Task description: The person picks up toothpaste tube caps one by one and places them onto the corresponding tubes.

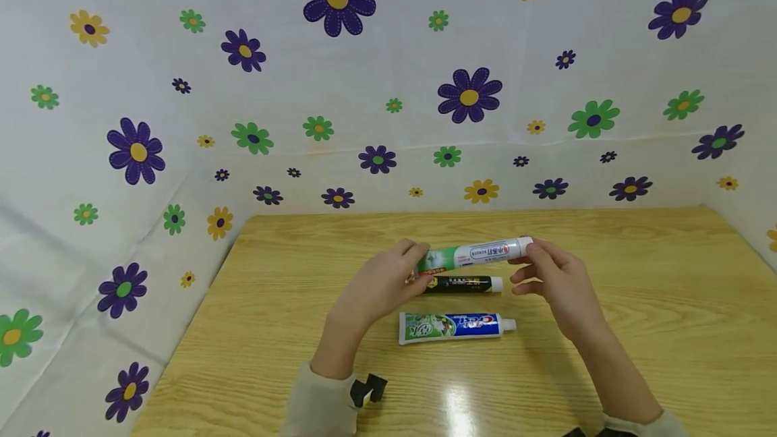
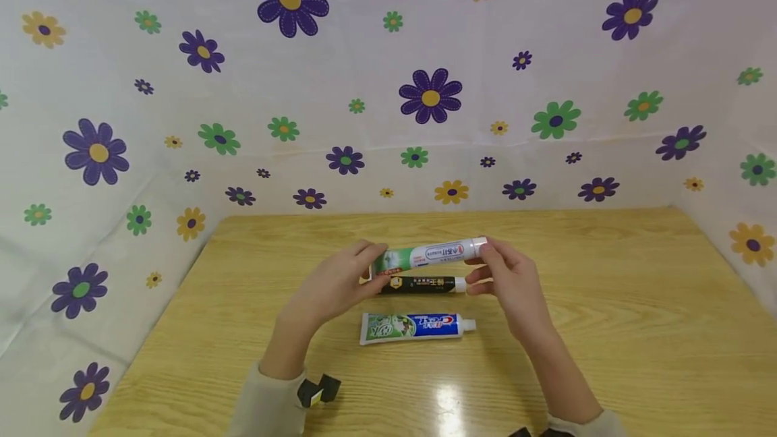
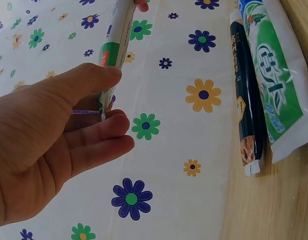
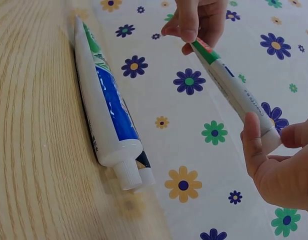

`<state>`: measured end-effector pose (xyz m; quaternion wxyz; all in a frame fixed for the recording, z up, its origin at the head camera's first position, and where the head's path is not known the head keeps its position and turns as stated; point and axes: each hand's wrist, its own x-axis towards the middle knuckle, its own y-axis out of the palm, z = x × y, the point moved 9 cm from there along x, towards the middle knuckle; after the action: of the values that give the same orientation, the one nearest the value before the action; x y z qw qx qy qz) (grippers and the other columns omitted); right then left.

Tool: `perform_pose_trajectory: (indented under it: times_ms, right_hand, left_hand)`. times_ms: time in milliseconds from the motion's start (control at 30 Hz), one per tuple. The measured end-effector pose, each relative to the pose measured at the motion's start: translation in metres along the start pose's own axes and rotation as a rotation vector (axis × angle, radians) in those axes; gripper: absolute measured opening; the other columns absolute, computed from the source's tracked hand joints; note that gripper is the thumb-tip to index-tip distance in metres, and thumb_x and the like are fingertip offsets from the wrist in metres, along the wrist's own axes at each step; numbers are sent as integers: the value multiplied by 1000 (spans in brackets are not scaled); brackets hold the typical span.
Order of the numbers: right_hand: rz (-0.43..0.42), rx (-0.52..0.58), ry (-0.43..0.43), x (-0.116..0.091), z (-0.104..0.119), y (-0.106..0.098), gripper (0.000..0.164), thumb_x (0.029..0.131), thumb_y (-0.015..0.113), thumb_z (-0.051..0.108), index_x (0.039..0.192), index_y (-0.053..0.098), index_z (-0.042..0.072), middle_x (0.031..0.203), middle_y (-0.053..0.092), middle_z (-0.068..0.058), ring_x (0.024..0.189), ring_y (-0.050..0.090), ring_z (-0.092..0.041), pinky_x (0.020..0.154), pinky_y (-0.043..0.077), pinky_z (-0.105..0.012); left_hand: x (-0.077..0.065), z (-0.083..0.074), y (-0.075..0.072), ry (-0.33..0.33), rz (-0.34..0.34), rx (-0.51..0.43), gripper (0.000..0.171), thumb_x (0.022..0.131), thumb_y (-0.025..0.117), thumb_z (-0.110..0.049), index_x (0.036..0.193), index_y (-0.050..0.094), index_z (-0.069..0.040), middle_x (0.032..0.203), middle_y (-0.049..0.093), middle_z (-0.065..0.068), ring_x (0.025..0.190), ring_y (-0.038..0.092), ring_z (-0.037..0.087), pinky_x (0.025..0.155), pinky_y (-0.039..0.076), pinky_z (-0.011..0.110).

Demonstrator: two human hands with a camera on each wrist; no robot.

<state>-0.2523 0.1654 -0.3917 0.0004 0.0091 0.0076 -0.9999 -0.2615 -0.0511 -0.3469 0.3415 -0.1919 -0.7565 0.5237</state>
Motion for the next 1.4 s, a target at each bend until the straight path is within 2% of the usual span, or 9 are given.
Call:
perform_pose_trajectory:
  times_ms: [133,400,667,1100,1167,1233,1267,1333,1400]
  right_hand:
    - [31,19,33,1,-3,2,56,106,45,36,143,46,-6,112,67,-3,85,67,-11,79,59,-28]
    - [59,-16,24,2,-6,9,51,107,44,29,150,40,3,140,53,-25,93,68,-11,84,57,-28]
    - [83,-30,-50,5,-5,13,49,107,44,23,151,37,0,143,49,-28,97,67,-7,85,56,-26]
    - [128,-81,-125,15,-5,20,53,106,48,24,152,35,0,142,51,-26,104,66,-7,88,55,-28]
    - [148,-110,-112,19,-10,19,54,106,49,25,152,35,1,143,51,-24,108,66,-13,90,55,-31]
    - [176,-146,-89,23,-17,19,55,106,49,26,153,34,2,144,50,-23,113,65,-22,93,54,-35]
    - [189,-165,-76,24,-21,18,56,106,49,27,154,33,3,145,50,-23,117,63,-27,94,54,-38]
    - [215,-199,-63,26,-26,17,58,106,49,28,155,30,3,148,46,-23,123,58,-36,98,51,-44]
    - [237,-222,-54,28,-31,17,60,106,48,30,156,28,3,151,42,-22,129,53,-40,101,47,-48]
  left_hand:
    - [0,4,0,-8,-10,-12,39,94,70,-15,127,60,1,116,66,13,81,65,14,69,55,24]
    - [0,18,4,-78,14,-60,42,95,68,-13,132,57,3,120,64,15,89,66,17,76,57,27]
    - [4,35,10,-139,-11,-160,46,97,64,-9,140,52,3,139,54,21,122,59,33,98,52,38]
    - [11,55,20,-172,-56,-281,40,101,51,1,141,49,5,146,46,24,137,44,36,106,43,43]
    - [11,59,24,-189,-44,-300,40,102,47,3,142,48,5,148,44,23,138,43,36,101,49,38]
    - [11,61,28,-203,-26,-324,41,102,45,4,143,47,5,150,41,23,138,43,37,83,54,29]
    - [11,62,30,-210,-11,-337,43,101,44,4,144,45,4,151,39,23,133,49,36,73,52,25]
    - [9,64,36,-221,30,-375,46,101,42,5,146,41,4,155,32,23,100,67,28,55,40,23]
    - [8,66,43,-236,80,-410,50,100,41,6,149,36,3,158,25,22,62,57,17,50,33,21]
